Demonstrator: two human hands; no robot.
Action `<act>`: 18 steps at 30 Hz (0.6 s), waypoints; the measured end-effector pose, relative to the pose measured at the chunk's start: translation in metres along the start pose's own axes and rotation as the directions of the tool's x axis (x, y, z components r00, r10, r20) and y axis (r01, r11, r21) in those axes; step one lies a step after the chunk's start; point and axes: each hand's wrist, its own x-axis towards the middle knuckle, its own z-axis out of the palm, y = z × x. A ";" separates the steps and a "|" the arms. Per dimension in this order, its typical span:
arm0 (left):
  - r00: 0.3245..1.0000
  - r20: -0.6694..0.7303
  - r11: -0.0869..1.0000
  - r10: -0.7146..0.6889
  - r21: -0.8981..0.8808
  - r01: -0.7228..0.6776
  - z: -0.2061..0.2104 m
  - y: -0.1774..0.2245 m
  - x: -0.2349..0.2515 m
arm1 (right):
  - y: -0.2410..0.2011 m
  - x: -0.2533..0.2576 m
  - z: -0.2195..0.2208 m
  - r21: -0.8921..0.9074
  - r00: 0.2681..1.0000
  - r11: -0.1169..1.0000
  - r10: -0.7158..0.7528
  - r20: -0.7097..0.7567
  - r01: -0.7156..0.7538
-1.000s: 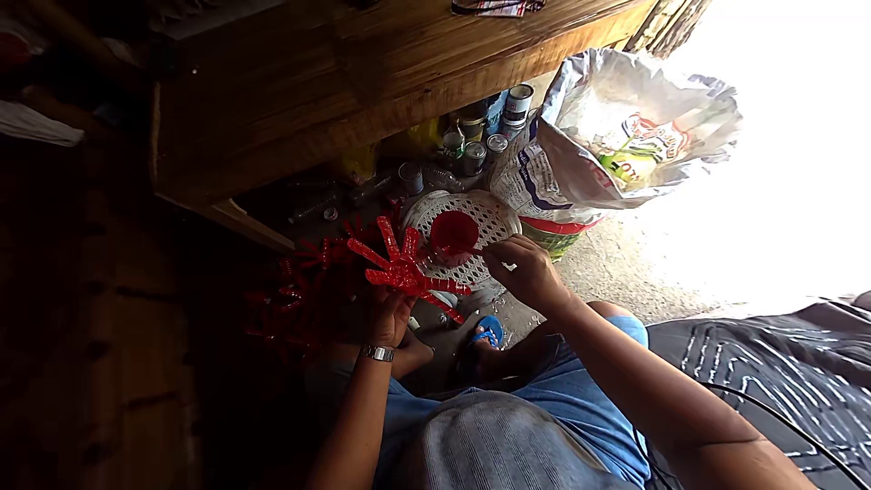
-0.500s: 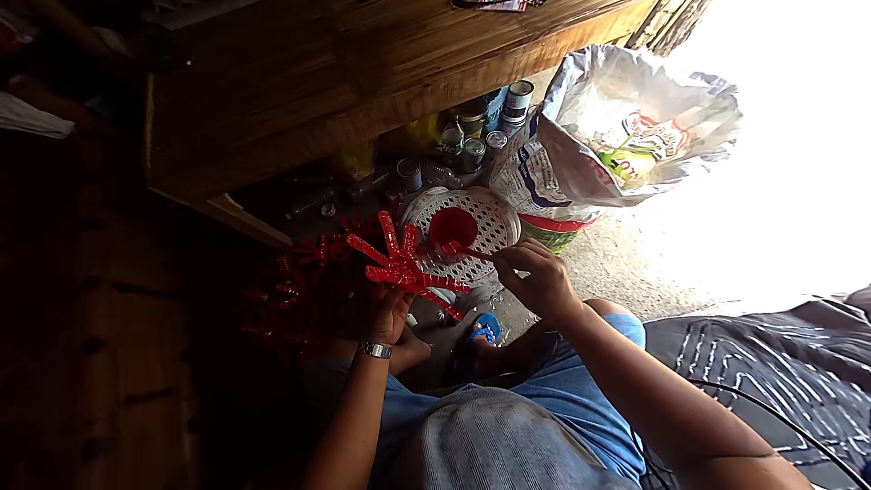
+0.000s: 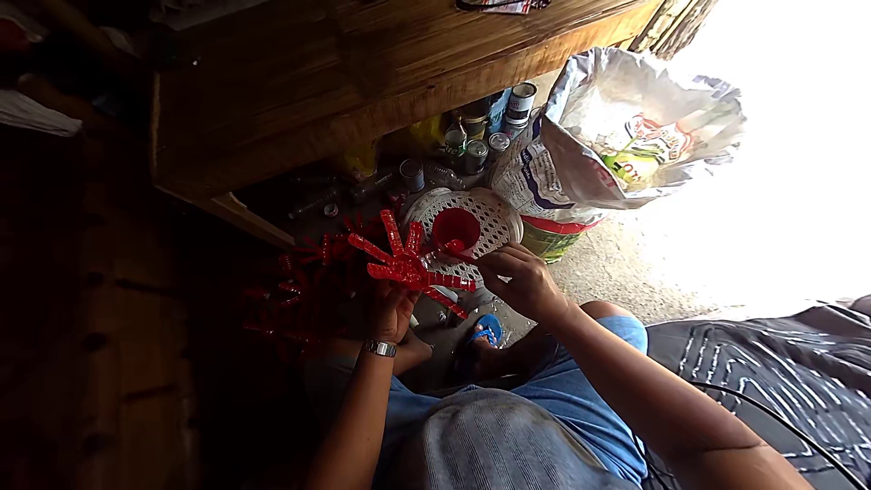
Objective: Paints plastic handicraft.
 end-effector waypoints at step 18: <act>1.000 0.015 1.000 0.002 0.003 -0.002 0.000 -0.003 0.002 | 0.001 0.005 -0.003 0.003 1.000 1.000 0.031 -0.006 -0.031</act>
